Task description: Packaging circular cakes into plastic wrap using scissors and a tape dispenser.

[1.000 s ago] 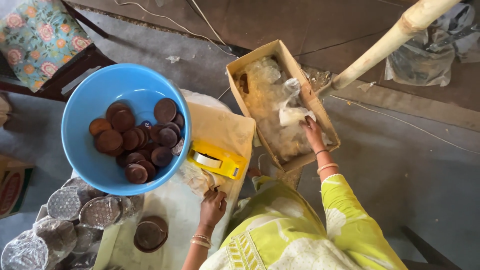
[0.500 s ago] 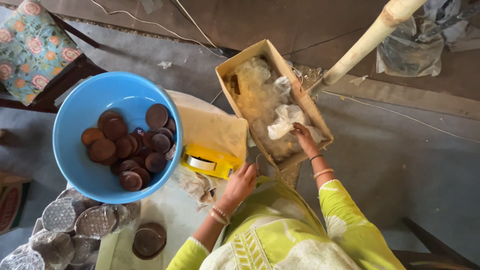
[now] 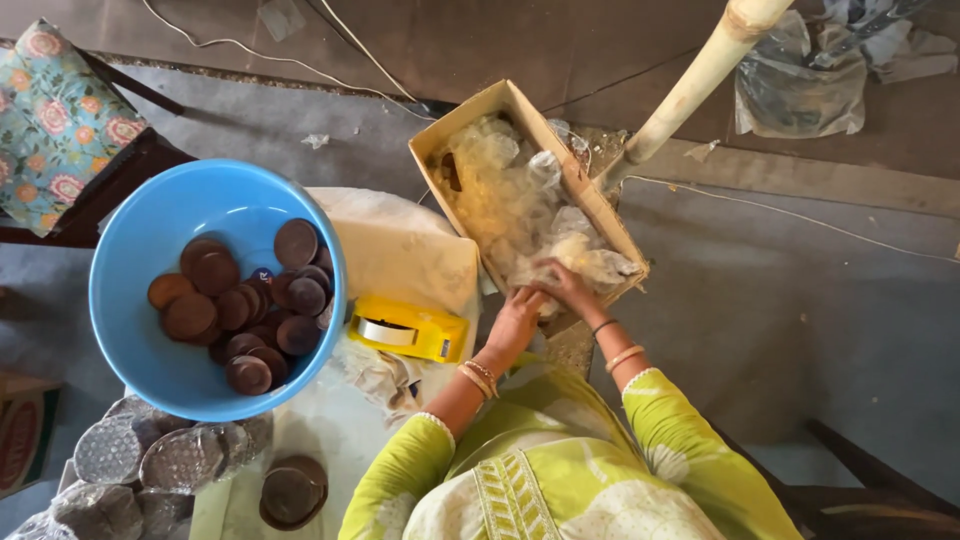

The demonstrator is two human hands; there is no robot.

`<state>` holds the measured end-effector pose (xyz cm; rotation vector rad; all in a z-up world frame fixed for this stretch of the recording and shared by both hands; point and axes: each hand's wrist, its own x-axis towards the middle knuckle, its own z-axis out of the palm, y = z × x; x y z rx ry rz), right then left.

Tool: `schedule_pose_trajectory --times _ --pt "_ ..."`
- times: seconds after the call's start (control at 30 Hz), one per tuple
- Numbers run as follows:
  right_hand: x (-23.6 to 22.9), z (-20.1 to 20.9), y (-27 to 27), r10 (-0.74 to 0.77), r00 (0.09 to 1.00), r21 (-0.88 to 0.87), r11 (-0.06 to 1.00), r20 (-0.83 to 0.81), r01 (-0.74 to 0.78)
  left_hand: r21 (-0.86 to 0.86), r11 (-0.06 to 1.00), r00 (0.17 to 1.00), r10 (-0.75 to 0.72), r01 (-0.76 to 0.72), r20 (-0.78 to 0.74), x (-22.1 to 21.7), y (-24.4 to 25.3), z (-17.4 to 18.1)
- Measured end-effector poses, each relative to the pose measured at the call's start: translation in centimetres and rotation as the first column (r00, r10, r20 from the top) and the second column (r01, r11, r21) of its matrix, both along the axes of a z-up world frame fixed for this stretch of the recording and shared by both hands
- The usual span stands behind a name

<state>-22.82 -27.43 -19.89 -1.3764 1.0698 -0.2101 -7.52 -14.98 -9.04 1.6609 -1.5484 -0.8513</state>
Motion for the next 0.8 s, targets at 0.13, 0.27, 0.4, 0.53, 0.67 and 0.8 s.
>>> schedule_pose_trajectory --times 0.13,0.27,0.4,0.53,0.67,0.8 --pt "0.2 -0.1 -1.2 0.197 0.978 -0.35 0.922 0.061 -0.164 -0.056 0.998 0.996 -0.026 0.03 0.085 0.5 0.8 0.7" --pt "-2.6 -1.6 -2.8 -0.291 0.957 -0.569 0.788 -0.012 0.233 0.015 0.99 0.99 0.138 -0.137 -0.031 2.1 1.7 2.9" --pt "-3.6 5.2 -3.1 -0.383 0.835 -0.878 0.424 -0.396 -0.222 0.007 0.926 0.897 0.368 -0.378 -0.243 4.5 3.5 1.1" --pt "-7.4 -10.7 -3.4 -0.137 0.714 -0.684 0.455 -0.687 -0.571 0.18 0.886 0.716 0.454 -0.428 -0.531 5.9 5.0 1.4" --pt "-7.7 -21.8 -3.9 0.086 0.785 -0.476 0.753 -0.614 -0.455 0.245 0.863 0.58 0.483 -0.442 -0.656 6.9 5.7 1.5" --pt "-3.5 -12.8 -3.7 -0.033 0.727 -0.508 0.737 -0.686 -0.446 0.167 0.863 0.794 0.504 -0.477 -0.339 6.5 6.2 -0.1"
